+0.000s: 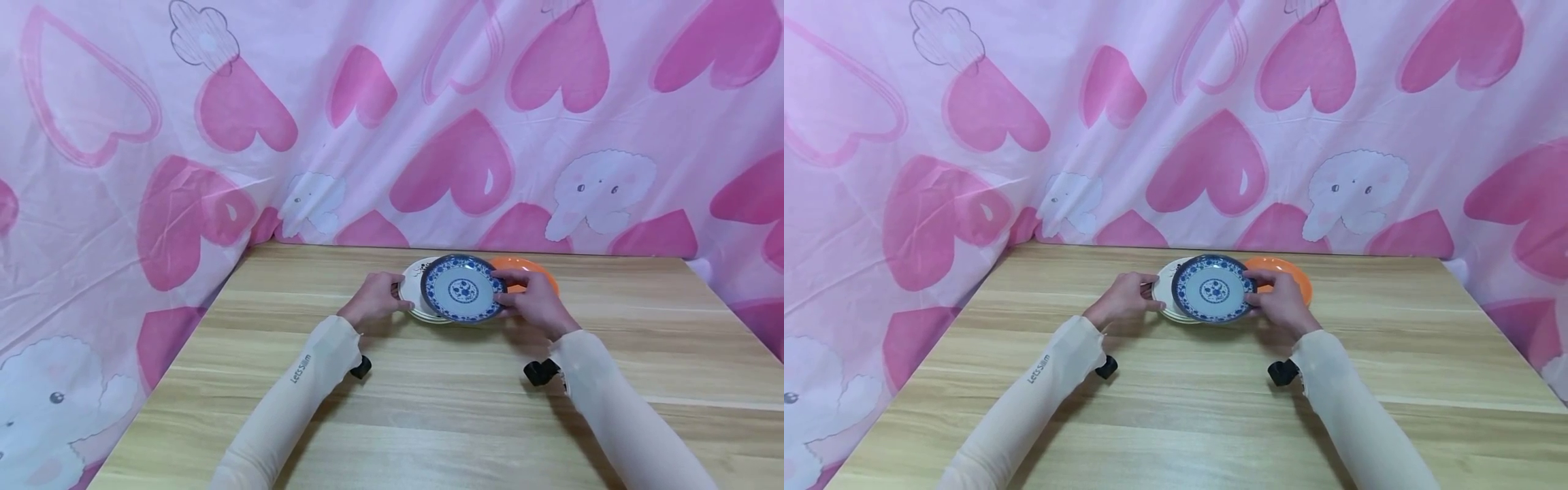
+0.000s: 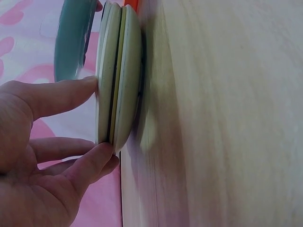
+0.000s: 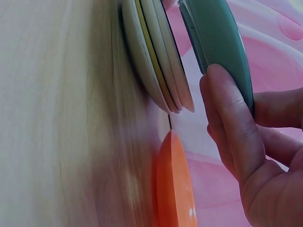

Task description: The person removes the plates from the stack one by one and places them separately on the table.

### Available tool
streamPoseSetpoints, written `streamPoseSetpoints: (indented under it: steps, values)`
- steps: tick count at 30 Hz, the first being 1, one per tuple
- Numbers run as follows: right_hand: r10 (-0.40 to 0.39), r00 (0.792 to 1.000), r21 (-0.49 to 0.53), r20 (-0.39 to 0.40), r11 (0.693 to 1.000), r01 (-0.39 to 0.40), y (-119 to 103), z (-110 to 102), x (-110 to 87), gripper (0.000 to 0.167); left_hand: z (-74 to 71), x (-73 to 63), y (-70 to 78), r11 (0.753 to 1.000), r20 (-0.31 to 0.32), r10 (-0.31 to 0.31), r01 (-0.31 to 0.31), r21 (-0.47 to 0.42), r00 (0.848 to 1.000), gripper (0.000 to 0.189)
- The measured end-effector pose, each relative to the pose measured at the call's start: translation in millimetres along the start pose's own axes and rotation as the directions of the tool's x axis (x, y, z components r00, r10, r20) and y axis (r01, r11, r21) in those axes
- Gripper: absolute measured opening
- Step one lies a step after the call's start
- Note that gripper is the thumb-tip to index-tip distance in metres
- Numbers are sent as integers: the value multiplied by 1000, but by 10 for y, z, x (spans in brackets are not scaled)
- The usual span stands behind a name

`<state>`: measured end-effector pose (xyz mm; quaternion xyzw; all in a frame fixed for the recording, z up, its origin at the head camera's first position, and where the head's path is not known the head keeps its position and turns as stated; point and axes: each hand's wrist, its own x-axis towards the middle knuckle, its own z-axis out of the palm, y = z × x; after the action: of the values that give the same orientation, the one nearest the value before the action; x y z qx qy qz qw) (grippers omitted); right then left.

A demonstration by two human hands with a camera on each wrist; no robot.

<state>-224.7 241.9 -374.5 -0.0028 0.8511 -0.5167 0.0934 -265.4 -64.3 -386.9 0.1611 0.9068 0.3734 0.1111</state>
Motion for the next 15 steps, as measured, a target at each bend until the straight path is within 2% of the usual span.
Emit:
streamPoseSetpoints:
  steps: [9, 15]
  values:
    - [29, 999, -27, 14, 999, -29, 29, -113, -63, 58, -15, 13, -7, 998, -8, 24, -23, 57, 1000, 37]
    - [42, 999, -69, 33, 997, -40, 59, -171, -100, 58, -5, 30, -11, 999, -6, 13, -13, 52, 1000, 34]
